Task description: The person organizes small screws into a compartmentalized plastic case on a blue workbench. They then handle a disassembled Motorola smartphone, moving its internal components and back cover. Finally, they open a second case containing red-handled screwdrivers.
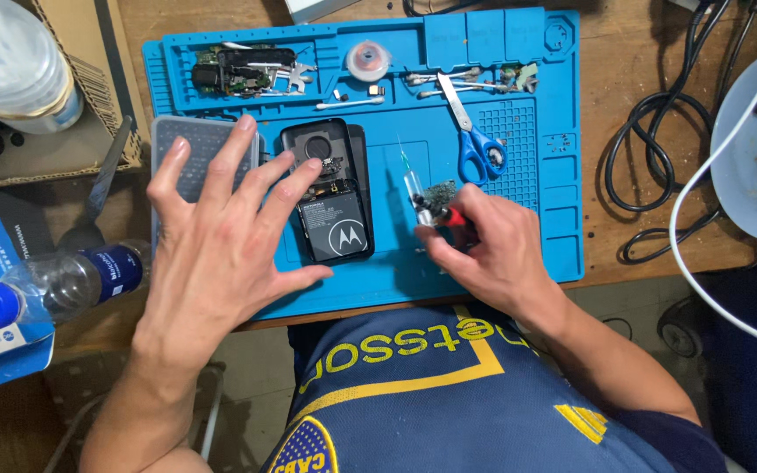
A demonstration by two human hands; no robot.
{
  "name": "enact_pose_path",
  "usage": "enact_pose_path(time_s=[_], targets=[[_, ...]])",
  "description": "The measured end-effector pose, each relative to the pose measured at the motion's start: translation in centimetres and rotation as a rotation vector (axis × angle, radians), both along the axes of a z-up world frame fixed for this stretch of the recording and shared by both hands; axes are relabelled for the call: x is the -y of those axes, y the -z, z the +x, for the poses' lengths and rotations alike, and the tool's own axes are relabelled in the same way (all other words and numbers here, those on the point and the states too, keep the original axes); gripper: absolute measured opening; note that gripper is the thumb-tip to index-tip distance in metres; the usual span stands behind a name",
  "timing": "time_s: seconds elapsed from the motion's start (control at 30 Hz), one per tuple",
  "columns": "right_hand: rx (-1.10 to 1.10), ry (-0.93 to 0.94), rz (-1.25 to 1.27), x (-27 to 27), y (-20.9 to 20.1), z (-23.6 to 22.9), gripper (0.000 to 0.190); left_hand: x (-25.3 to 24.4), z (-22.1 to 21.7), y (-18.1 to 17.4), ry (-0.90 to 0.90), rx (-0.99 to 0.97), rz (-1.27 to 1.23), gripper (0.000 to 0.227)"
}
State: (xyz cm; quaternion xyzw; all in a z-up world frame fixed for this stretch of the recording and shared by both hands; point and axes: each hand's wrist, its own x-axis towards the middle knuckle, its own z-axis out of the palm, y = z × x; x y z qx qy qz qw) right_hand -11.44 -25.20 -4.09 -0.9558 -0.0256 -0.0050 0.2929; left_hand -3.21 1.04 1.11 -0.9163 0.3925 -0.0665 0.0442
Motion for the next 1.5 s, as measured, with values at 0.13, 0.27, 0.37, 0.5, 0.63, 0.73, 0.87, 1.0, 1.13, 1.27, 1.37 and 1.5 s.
enact_pose_path(time_s=[0.13, 0.27, 0.37, 0.5, 0.63, 0.73, 0.87, 1.0, 1.13, 1.27, 1.37, 1.5], targets=[[0.069, -0.063, -0.013, -0.5, -0.5, 1.2, 0.038, -0.1, 0.1, 0.2, 0.004, -0.03, -0.029, 0.097], [0.136, -0.116, -0.118, -0.9, -0.4, 2.3, 0.037, 0.0, 0.3, 0.3, 0.029, -0.059, -0.029, 0.087], [0.18, -0.134, -0.166, -1.1, -0.2, 2.9, 0.039, 0.1, 0.5, 0.5, 0.048, -0.084, -0.045, 0.081], [0.26, -0.161, -0.223, -1.0, 0.7, 3.1, 0.038, 0.1, 0.4, 0.6, 0.065, -0.092, -0.056, 0.075], [0.284, -0.155, -0.243, -0.9, 1.0, 3.0, 0.04, 0.3, 0.3, 0.5, 0.07, -0.113, -0.096, 0.075], [0.288, -0.191, -0.207, -0.6, 0.8, 3.0, 0.03, 0.4, -0.1, 0.3, 0.07, -0.112, -0.138, 0.068], [0.344, -0.177, -0.177, 0.8, 0.1, 2.7, 0.021, 0.1, -1.1, 1.8, 0.113, -0.039, -0.28, 0.043], [0.269, -0.134, -0.29, 2.5, -1.3, 2.1, 0.028, 0.6, -2.8, 3.5, 0.189, 0.07, -0.54, 0.013], [0.07, -0.162, -0.404, 2.5, -1.9, 2.2, 0.041, 2.7, -4.4, 2.8, 0.132, 0.071, -0.51, 0.011], [0.036, -0.195, -0.366, 2.8, -1.8, 2.2, 0.027, 3.9, -4.7, 3.7, 0.077, 0.029, -0.429, 0.019], [0.011, -0.187, -0.255, 3.2, -1.6, 1.7, 0.019, 4.3, -5.1, 4.5, 0.117, -0.021, -0.468, 0.018], [0.04, -0.104, 0.051, 4.0, -1.5, 0.9, 0.016, 5.2, -5.9, 6.3, 0.148, -0.06, -0.638, 0.016]])
